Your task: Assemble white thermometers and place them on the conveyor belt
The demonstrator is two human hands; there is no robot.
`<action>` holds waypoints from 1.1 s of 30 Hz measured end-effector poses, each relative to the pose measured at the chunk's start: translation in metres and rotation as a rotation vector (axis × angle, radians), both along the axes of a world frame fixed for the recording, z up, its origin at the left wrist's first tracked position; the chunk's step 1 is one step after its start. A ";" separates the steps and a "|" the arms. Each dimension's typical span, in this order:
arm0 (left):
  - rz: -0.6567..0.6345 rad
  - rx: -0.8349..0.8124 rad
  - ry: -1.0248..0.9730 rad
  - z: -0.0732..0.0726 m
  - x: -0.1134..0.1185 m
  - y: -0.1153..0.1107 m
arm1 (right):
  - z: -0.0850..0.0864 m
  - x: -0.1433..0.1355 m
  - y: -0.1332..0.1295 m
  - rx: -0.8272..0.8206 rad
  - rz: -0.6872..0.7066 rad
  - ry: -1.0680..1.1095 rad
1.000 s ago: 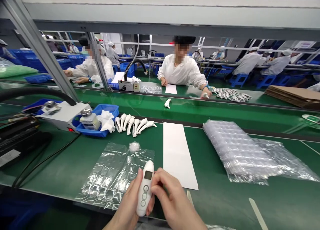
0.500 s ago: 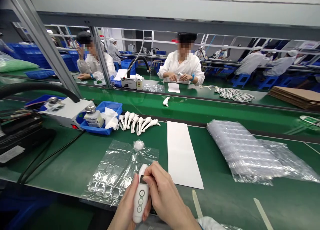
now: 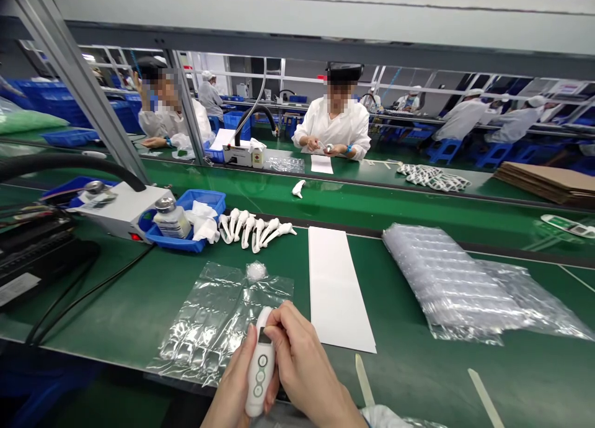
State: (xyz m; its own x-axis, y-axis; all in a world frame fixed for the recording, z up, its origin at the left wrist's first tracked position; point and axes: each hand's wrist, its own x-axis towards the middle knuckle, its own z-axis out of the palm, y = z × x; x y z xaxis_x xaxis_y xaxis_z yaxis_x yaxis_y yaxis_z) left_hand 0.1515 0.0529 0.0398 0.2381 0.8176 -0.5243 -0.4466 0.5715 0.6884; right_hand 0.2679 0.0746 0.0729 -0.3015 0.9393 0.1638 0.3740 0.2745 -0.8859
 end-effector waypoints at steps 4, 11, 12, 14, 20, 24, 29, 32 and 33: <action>-0.001 0.003 0.007 0.001 0.000 -0.001 | 0.000 -0.001 0.000 0.004 -0.004 -0.002; 0.006 0.015 0.025 0.002 -0.002 -0.001 | 0.000 -0.001 -0.003 0.027 0.004 -0.016; 0.004 0.019 0.023 0.002 -0.002 -0.001 | 0.000 -0.001 -0.003 0.030 0.005 -0.017; 0.003 0.019 0.017 0.002 -0.001 -0.001 | 0.000 -0.001 -0.003 0.028 0.004 -0.017; 0.008 0.010 0.027 0.004 -0.001 -0.002 | 0.001 -0.002 -0.003 0.060 -0.005 -0.038; -0.010 0.018 0.053 0.008 -0.003 -0.004 | 0.002 -0.002 -0.006 0.087 -0.008 -0.061; -0.038 0.108 0.190 0.020 -0.006 -0.007 | -0.002 -0.003 -0.008 0.081 -0.041 -0.005; -0.009 0.112 0.233 0.024 -0.007 -0.007 | -0.007 -0.005 -0.007 -0.070 -0.103 0.127; -0.008 0.101 0.235 0.024 -0.008 -0.008 | -0.008 -0.006 -0.007 -0.123 -0.119 0.180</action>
State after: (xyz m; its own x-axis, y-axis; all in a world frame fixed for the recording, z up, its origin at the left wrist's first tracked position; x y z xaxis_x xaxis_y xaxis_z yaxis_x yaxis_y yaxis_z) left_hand 0.1433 0.0449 0.0640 0.1262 0.8671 -0.4819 -0.2629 0.4976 0.8266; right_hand 0.2624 0.0676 0.0647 -0.1641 0.9826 0.0873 0.2299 0.1241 -0.9653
